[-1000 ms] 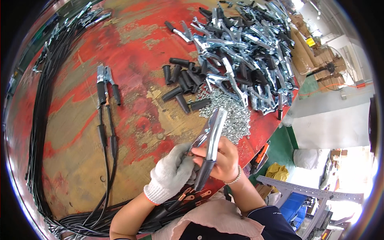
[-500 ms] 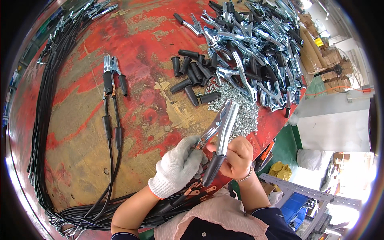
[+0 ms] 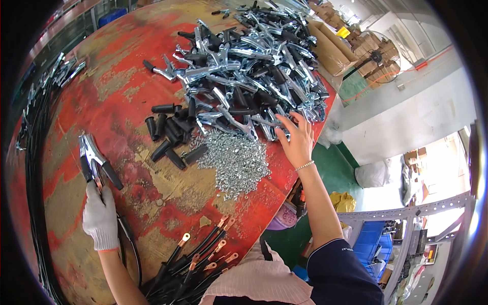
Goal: The recorder is seen assembling the clamp ends of jumper cables by sliding on protective rubber sleeves and attaching metal clips.
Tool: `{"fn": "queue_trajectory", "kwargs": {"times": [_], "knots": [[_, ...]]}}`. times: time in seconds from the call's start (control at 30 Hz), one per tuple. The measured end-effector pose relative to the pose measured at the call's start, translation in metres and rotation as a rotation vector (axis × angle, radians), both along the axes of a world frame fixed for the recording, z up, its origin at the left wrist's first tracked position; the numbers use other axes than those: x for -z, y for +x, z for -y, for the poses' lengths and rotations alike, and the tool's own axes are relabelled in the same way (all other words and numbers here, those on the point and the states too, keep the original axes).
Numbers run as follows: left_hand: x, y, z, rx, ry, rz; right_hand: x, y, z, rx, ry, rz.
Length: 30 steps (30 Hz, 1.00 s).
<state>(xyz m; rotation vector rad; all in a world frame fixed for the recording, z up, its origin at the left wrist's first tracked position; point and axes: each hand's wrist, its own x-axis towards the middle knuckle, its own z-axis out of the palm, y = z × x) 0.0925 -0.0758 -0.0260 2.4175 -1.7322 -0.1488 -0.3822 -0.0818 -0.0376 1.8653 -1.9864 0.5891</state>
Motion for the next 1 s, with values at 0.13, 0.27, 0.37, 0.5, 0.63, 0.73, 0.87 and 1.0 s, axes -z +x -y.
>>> {"fn": "queue_trajectory", "kwargs": {"times": [0.13, 0.27, 0.37, 0.5, 0.63, 0.73, 0.87, 1.0], "knots": [[-0.01, 0.012, -0.007, 0.048, 0.047, 0.21, -0.001, -0.023, 0.013, -0.013, 0.115, -0.09], [-0.031, -0.021, -0.049, 0.492, -0.021, 0.077, -0.013, -0.031, 0.004, -0.224, 0.12, 0.248], [-0.027, -0.035, -0.088, 0.756, 0.319, -0.173, -0.021, -0.02, -0.013, -0.315, 0.242, 0.471], [-0.009, -0.057, -0.102, 0.781, 0.342, -0.03, -0.016, -0.002, -0.014, -0.284, 0.131, 0.226], [-0.015, -0.048, -0.1, 0.661, 0.246, -0.234, -0.019, -0.004, -0.016, -0.201, 0.021, 0.16], [-0.025, -0.023, -0.1, 0.278, 0.412, -0.85, -0.02, -0.028, -0.028, -0.145, -0.077, 0.176], [-0.041, -0.018, -0.085, 0.063, 0.668, -1.323, -0.039, 0.003, -0.052, -0.083, 0.228, 1.18], [-0.04, -0.037, -0.072, 0.042, 0.409, -1.344, -0.029, 0.024, -0.077, -0.305, 0.359, 1.463]]}}
